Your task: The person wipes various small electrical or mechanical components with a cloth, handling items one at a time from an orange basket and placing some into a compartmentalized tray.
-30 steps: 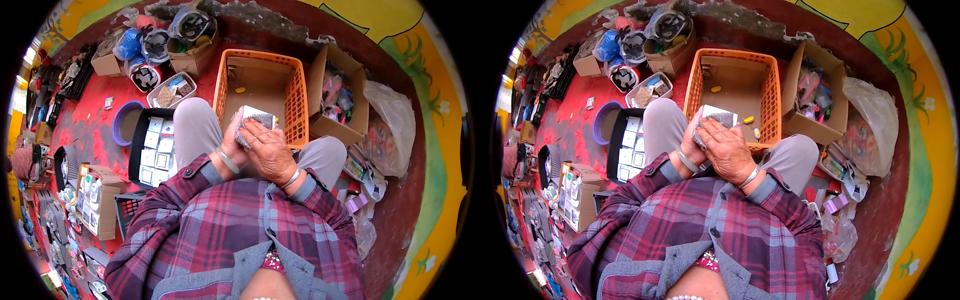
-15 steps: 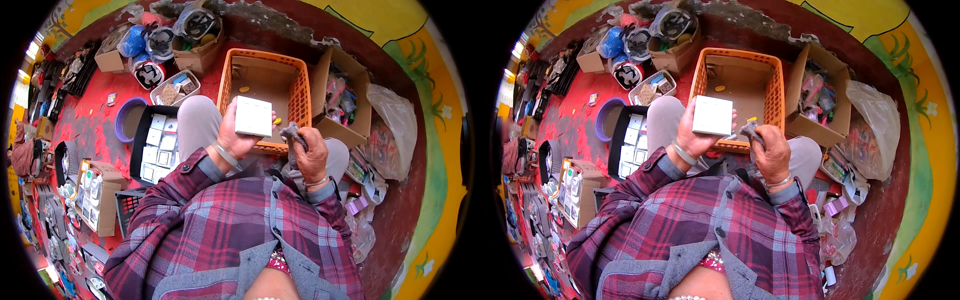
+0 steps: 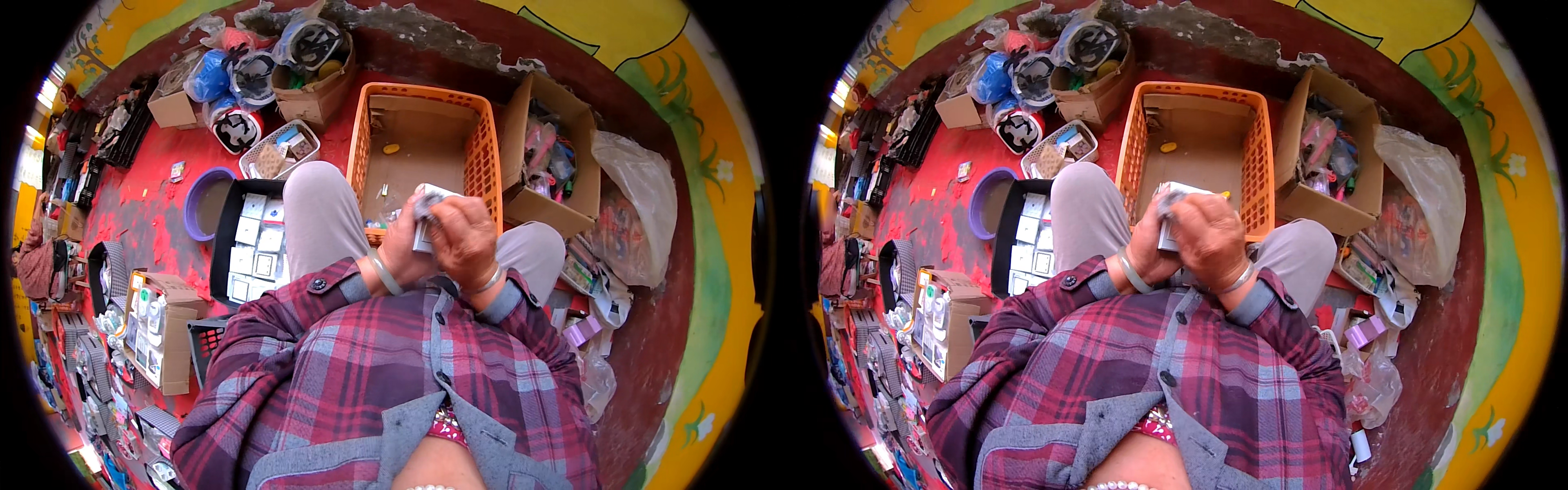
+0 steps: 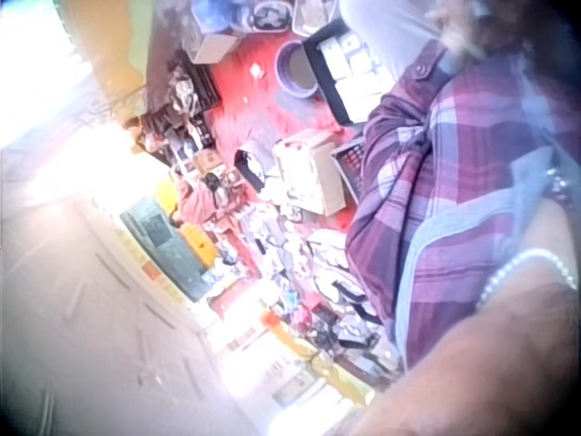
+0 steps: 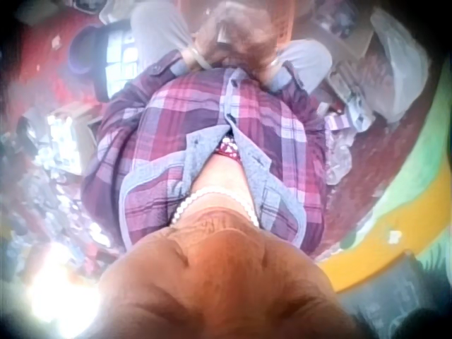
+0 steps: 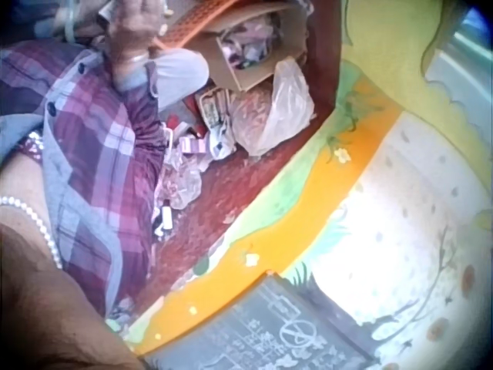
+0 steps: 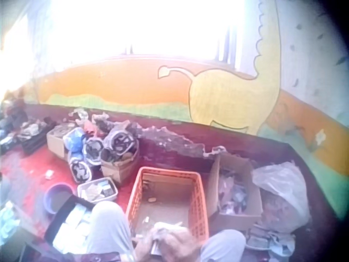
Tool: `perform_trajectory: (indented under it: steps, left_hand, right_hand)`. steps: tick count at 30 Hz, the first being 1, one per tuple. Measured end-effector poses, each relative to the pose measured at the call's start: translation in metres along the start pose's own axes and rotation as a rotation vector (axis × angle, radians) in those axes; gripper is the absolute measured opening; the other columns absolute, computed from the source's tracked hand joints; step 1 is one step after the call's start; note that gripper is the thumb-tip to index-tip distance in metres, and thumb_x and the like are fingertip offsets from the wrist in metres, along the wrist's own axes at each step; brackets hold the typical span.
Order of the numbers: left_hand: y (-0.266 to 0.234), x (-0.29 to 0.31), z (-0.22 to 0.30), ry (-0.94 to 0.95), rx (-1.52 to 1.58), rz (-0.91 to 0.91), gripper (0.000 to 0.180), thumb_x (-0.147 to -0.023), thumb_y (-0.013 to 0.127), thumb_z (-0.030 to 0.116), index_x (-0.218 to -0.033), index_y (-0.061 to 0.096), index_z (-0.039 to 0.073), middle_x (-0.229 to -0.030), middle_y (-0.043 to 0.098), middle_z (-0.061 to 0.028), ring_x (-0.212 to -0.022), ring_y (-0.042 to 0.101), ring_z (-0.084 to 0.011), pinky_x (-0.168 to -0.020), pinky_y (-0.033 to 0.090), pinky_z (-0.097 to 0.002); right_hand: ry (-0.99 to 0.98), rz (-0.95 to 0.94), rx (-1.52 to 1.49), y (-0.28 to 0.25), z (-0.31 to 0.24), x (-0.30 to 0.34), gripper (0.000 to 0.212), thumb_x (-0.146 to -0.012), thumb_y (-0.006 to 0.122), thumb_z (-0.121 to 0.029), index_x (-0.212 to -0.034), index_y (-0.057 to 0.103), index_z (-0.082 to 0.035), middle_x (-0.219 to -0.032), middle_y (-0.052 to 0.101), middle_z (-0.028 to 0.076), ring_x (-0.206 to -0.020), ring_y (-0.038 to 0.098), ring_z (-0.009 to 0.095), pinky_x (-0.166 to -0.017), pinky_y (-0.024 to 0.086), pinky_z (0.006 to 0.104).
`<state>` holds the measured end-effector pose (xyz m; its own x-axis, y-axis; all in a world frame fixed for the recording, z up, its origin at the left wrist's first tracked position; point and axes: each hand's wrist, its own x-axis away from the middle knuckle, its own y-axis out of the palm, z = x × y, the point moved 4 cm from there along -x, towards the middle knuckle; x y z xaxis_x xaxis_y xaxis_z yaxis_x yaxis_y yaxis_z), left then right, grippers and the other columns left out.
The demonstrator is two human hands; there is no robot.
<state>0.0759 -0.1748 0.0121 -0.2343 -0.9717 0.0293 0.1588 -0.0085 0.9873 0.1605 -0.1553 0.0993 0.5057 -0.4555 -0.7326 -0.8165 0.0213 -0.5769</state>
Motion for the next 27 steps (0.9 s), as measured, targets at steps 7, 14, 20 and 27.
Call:
perform_trajectory:
  steps: [7,14,20,27]
  left_hand:
    - [0.021,0.002,0.008,-0.029,-0.227,0.070,0.060,-0.097,0.028,0.053,-0.128,0.047,0.006,-0.115,0.059,-0.0103,-0.104,0.059,-0.0253,-0.086,0.051,-0.0428]
    - [0.008,-0.001,0.004,0.012,-0.244,0.217,0.057,-0.097,0.030,0.052,-0.126,0.048,0.006,-0.120,0.057,-0.0109,-0.108,0.057,-0.0239,-0.094,0.046,-0.0391]
    - [-0.023,-0.008,0.002,-0.062,0.064,-0.040,0.061,-0.096,0.032,0.053,-0.124,0.048,0.001,-0.118,0.056,-0.0153,-0.109,0.055,-0.0290,-0.101,0.040,-0.0399]
    - [0.009,0.002,0.036,0.108,-0.226,0.165,0.072,-0.095,0.022,0.060,-0.129,0.045,0.000,-0.121,0.056,-0.0193,-0.112,0.056,-0.0316,-0.099,0.043,-0.0430]
  right_hand:
    - [0.483,0.177,-0.026,-0.014,0.079,0.040,0.014,-0.080,0.063,-0.004,-0.094,0.061,-0.002,-0.089,0.059,0.013,-0.082,0.058,0.029,-0.074,0.047,0.0349]
    - [0.221,-0.037,-0.061,-0.005,0.037,-0.001,0.015,-0.077,0.063,-0.005,-0.092,0.061,-0.003,-0.091,0.060,0.014,-0.085,0.057,0.033,-0.075,0.046,0.0391]
    - [-0.044,-0.101,-0.196,0.014,-0.012,-0.011,0.023,-0.070,0.062,-0.003,-0.092,0.063,-0.004,-0.092,0.060,0.011,-0.089,0.058,0.029,-0.079,0.047,0.0379]
    - [0.072,-0.110,-0.139,0.004,0.019,0.021,0.020,-0.074,0.062,-0.001,-0.094,0.063,-0.004,-0.093,0.059,0.011,-0.085,0.057,0.029,-0.076,0.047,0.0369]
